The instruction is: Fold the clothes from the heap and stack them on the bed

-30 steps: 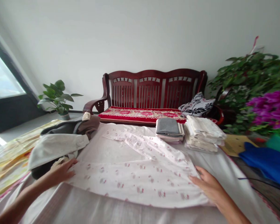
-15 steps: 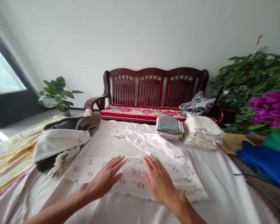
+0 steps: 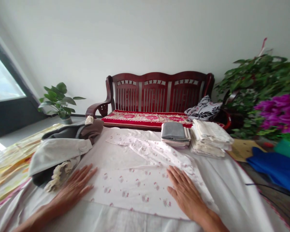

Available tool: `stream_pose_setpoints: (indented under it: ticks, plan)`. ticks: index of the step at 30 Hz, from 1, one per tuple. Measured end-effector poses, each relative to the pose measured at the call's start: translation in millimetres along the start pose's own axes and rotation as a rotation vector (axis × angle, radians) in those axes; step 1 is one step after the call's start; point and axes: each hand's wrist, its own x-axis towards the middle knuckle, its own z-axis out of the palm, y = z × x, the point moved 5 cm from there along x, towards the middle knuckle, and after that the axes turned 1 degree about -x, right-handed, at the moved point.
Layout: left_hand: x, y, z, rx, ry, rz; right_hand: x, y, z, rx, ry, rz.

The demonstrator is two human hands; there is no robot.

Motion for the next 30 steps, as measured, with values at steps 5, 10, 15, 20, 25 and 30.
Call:
stream_pose_setpoints:
  ticks: [5, 10, 15, 20, 25, 30]
  plan:
    - [-1.4, -38.5, -4.5, -0.059, -0.011, -0.151, -10.4, 37.1, -1.6, 0.157, -0.079, 0.161]
    - [69.7, -13.9, -34.7, -0.111, -0.034, -0.311, 23.0, 77.9, -15.7, 0.309, 0.015, 0.488]
    - [161.2, 26.9, -40.6, -0.053, 0.076, -0.152, 42.6, 134.3, -16.5, 0.075, -0.116, 0.858]
    - [211.9, 20.9, -13.7, -0.055, 0.063, -0.181, 41.1, 145.5, -2.9, 0.078, -0.315, 0.969]
    - [217.9, 0.1, -5.6, -0.118, 0.100, -0.302, 41.5, 133.0, -1.3, 0.171, -0.283, 0.990]
    - [206.0, -12.5, -5.2, -0.145, 0.234, -0.235, 38.6, 153.2, -8.6, 0.085, -0.188, 1.078]
